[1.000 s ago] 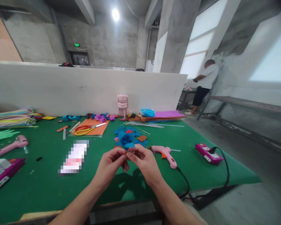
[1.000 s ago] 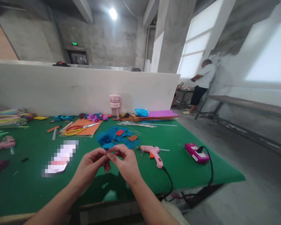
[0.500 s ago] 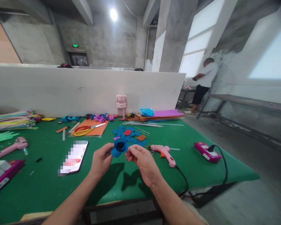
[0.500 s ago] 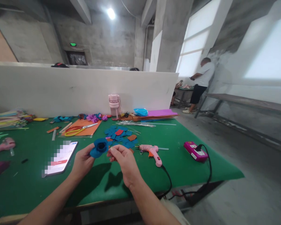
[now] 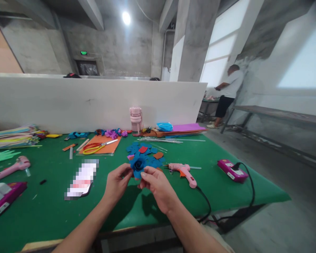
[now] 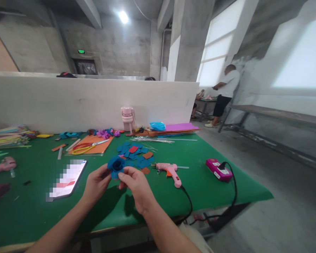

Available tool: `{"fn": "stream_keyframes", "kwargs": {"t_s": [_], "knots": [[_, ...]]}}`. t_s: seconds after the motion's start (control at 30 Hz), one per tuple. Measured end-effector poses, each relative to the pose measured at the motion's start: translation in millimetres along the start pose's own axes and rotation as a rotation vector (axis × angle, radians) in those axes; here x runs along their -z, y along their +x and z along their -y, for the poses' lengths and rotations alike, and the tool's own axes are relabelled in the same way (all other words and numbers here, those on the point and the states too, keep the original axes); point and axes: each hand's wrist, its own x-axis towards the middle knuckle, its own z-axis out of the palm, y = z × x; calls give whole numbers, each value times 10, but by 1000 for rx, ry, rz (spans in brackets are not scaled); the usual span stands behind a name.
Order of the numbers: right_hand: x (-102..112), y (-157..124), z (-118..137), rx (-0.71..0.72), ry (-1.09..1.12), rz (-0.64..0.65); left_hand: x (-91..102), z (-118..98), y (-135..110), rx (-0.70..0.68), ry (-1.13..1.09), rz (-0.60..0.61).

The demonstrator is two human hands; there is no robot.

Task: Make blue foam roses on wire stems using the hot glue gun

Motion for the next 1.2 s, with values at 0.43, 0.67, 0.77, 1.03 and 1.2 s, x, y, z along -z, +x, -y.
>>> {"fn": "stream_keyframes", "kwargs": {"t_s": [0.43,0.67,0.77,1.03,1.2], "knots": [[35,0,-44,-169,253,-23,56,62,12,-132,95,-5],[45,9,-50,-193,236,-63,31,91,9,-110,170,27],[44,12,-46,-196,231,-63,20,109,-1,-84,190,75],[55,21,-50,-172,117,-58,37,64,-23,-140,180,128],[80,-19,39,335,-618,-257,75,27,-17,-100,180,100]]}}
